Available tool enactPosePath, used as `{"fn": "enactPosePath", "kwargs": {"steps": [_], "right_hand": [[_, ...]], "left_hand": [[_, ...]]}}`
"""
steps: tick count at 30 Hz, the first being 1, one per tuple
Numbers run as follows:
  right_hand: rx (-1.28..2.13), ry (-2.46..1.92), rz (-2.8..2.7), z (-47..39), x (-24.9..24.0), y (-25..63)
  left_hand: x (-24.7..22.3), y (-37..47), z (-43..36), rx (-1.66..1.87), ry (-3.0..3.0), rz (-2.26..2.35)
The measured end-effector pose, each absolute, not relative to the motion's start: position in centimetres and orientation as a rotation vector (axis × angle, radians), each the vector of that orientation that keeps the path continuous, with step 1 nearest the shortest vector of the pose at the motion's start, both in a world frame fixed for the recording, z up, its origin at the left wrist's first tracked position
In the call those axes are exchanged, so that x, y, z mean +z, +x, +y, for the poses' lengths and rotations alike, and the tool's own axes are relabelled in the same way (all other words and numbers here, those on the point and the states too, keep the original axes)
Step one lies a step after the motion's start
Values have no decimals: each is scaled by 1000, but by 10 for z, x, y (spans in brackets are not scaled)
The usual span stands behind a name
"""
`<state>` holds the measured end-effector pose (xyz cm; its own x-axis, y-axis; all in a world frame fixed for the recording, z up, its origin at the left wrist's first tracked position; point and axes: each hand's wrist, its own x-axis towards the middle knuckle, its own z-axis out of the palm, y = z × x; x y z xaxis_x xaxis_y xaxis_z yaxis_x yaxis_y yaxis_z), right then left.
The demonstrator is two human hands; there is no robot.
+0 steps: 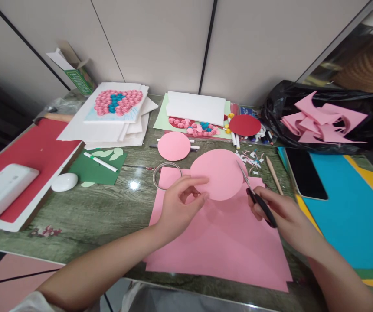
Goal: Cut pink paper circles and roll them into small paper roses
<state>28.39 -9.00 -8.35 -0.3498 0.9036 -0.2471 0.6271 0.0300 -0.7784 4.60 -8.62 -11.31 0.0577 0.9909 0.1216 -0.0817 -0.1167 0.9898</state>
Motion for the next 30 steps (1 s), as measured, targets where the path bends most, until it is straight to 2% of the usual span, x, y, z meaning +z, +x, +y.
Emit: {"fn": "enactPosePath", "kwargs": {"steps": [30], "right_hand": [[1256, -1547, -1993, -91, -87, 285]], "left_hand": [[-111, 48, -86, 1344, 1233, 1125]]}}
